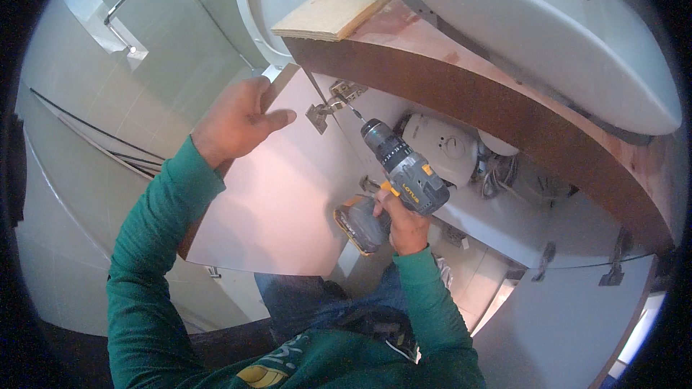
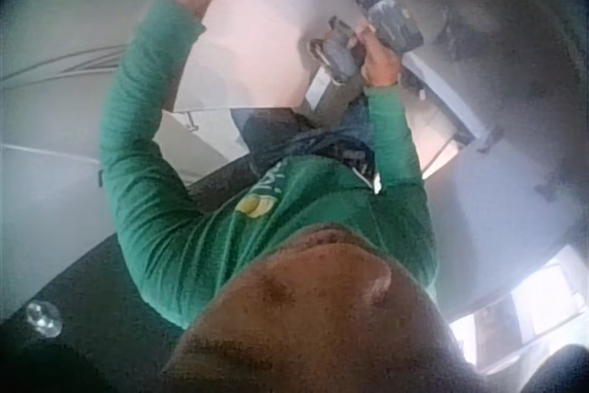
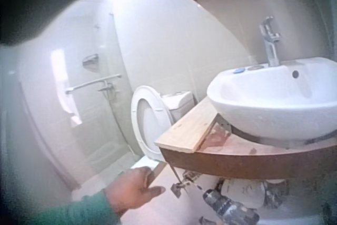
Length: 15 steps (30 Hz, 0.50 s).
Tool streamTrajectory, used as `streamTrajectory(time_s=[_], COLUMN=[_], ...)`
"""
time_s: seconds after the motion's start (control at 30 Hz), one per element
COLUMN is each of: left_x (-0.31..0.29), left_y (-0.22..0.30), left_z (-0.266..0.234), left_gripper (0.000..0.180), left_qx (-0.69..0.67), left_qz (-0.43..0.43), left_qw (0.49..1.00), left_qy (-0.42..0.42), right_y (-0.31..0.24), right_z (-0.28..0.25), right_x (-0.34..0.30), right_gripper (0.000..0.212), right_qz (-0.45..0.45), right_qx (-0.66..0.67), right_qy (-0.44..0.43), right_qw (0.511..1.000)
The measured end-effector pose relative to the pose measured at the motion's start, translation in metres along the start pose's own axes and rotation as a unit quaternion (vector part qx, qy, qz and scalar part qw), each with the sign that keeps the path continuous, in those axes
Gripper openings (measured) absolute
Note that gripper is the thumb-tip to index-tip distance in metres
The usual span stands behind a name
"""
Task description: The person assembles a bathroom vanity cabinet by attaching a door to the frame using a cordless drill. They align the door, secure the hinges with screws, and test the door's movement.
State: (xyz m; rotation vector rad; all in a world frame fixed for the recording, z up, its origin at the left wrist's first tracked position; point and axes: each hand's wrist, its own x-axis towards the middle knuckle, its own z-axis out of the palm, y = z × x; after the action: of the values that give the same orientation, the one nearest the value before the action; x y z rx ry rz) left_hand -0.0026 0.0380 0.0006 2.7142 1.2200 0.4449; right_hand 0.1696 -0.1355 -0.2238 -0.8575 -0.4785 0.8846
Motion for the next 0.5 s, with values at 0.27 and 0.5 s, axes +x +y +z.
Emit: streamTrajectory(time_s=[0.27, 0.5], left_x=[0.000, 0.001], left_y=[-0.002, 0.010], left_z=[0.002, 0.000], left_gripper=[0.043, 0.044], left_qx=[-0.023, 0.000], left_qz=[-0.014, -0.024], left_qw=[0.999, 0.999], left_qy=[-0.023, -0.020], right_y=[-0.004, 0.004], right_z=[-0.003, -0.012], right_x=[0.010, 0.009], right_gripper=[0.044, 0.030], right_qz=[0.118, -0.041], right_qx=[0.150, -0.143], right_qy=[-0.028, -0.002], right_qw=[0.981, 0.989])
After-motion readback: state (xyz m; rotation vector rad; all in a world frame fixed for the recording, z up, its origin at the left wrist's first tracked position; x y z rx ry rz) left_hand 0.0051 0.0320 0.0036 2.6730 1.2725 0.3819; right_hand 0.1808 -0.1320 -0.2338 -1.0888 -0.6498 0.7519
